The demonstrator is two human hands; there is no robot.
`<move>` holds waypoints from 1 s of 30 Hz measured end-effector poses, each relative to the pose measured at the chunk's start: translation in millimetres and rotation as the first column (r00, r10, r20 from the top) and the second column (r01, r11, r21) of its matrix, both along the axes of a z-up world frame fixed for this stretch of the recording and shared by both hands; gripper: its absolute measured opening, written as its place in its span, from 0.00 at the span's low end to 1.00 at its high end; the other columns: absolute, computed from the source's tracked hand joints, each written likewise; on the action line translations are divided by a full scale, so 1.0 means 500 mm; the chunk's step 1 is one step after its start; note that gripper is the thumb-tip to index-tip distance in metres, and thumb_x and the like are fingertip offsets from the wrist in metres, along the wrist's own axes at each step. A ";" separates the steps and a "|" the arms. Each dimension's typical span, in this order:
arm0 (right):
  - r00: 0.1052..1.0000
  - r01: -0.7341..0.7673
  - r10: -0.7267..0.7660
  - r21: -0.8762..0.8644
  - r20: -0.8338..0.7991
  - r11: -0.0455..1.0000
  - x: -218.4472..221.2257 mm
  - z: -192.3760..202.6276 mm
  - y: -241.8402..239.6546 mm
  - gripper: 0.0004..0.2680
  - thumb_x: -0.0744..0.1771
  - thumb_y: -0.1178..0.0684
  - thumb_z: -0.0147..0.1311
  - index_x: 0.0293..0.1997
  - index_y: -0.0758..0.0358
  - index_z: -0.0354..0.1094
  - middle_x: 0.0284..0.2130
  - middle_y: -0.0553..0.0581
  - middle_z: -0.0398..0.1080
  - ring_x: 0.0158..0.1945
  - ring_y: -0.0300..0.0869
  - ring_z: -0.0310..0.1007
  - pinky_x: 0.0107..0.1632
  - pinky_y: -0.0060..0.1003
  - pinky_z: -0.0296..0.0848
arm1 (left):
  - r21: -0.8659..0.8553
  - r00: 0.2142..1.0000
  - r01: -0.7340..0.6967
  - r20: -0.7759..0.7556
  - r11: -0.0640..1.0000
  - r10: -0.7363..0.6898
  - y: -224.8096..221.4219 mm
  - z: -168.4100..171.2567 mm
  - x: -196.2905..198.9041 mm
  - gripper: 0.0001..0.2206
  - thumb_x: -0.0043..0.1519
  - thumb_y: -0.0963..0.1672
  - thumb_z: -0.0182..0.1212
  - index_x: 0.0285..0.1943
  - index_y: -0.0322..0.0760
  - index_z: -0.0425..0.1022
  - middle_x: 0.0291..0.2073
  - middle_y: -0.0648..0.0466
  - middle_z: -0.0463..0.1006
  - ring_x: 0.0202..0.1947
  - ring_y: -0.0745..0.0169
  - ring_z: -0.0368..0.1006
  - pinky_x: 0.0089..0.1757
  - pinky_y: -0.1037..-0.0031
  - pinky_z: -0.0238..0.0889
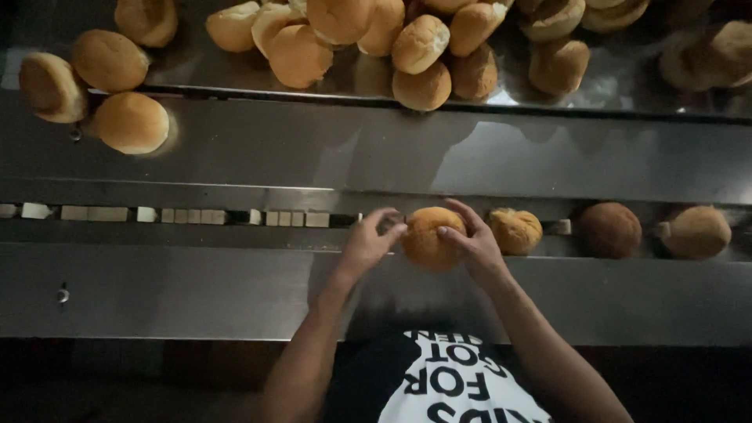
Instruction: The person repeatedly picks up round bread buns from a pile on a stainless steel conveyor belt and places them into designated slots on a lower belt. The hands handle the buns one at a time, orienting them before placement. The task continues throughout the clip with no other objects or tools used.
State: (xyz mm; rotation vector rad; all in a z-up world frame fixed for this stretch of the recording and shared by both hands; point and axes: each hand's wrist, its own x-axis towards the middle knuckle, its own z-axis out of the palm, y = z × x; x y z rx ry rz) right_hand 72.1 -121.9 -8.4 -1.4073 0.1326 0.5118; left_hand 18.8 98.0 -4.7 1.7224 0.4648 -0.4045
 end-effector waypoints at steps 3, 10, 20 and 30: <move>0.997 -0.030 0.044 -0.232 0.056 0.972 0.024 -0.037 -0.035 0.23 0.64 0.56 0.64 0.68 0.57 0.65 0.54 0.72 0.70 0.53 0.58 0.76 0.52 0.55 0.76 | 0.237 0.925 -0.325 0.281 0.915 0.255 0.074 0.075 0.011 0.21 0.68 0.47 0.55 0.65 0.25 0.70 0.62 0.31 0.71 0.62 0.30 0.67 0.57 0.45 0.64; 0.779 0.088 0.441 -0.774 0.446 0.627 0.090 -0.091 -0.058 0.16 0.67 0.52 0.59 0.62 0.58 0.67 0.61 0.62 0.63 0.65 0.55 0.60 0.61 0.49 0.67 | 0.687 0.719 -0.678 0.546 0.260 0.430 0.524 0.003 0.056 0.35 0.71 0.46 0.72 0.77 0.30 0.49 0.74 0.34 0.55 0.74 0.36 0.52 0.68 0.51 0.46; 0.516 0.127 0.623 -0.771 0.588 0.624 0.381 -0.001 0.162 0.28 0.65 0.54 0.62 0.73 0.53 0.51 0.70 0.65 0.50 0.73 0.61 0.49 0.69 0.59 0.57 | 0.665 0.759 -0.585 0.247 0.465 0.602 0.634 -0.009 0.091 0.27 0.61 0.41 0.69 0.68 0.38 0.60 0.67 0.40 0.51 0.63 0.33 0.59 0.56 0.46 0.63; 0.525 -0.047 0.724 -0.835 0.447 0.549 0.355 -0.036 0.161 0.33 0.59 0.52 0.69 0.72 0.55 0.55 0.62 0.72 0.56 0.60 0.74 0.59 0.53 0.69 0.69 | 0.810 0.987 -0.148 0.088 0.567 0.133 0.284 -0.009 -0.001 0.23 0.54 0.44 0.71 0.58 0.37 0.71 0.65 0.40 0.63 0.64 0.36 0.65 0.56 0.49 0.67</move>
